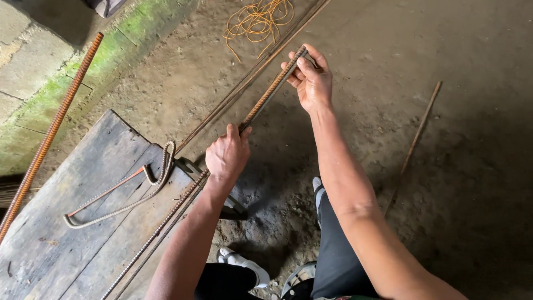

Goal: Sawing a metal rebar with a manual hacksaw on a wooden workbench in a workshop.

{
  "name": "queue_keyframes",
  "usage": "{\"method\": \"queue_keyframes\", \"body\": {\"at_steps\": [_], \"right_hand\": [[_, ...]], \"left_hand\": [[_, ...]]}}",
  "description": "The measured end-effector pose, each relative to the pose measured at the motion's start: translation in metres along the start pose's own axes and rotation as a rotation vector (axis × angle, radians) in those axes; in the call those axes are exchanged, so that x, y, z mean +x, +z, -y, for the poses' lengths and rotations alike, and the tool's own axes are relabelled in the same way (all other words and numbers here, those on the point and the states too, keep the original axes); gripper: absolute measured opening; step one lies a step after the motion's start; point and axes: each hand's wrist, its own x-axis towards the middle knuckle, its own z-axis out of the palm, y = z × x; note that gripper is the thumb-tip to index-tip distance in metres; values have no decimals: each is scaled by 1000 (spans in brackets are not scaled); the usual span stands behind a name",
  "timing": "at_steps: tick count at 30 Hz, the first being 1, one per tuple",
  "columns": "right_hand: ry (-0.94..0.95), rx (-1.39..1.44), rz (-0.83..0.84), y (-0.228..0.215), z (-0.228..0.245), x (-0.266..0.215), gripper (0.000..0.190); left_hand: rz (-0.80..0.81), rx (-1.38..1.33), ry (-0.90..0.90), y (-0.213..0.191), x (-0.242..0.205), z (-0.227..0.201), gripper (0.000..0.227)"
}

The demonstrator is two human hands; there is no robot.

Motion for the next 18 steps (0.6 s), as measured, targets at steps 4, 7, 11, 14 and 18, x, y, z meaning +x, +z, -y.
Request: {"method": "queue_keyframes", "body": {"at_steps": [4,7,11,14,18], "right_hand": [[25,8,-29,0,0,5,36],[14,17,-14,-7,-3,7,35],[9,24,-8,-10,-3,12,34],[9,26,-5,-10,-1,11,33],[-10,12,2,-10,-3,12,33]], "left_hand": [[26,-22,-32,-2,2,-4,48],[25,-47,-34,2,2,-2,50],[109,-98,-67,3,7,0,56],[-65,-20,-17,13,2,-1,52],[42,-77,-73,1,3,-8,49]]}}
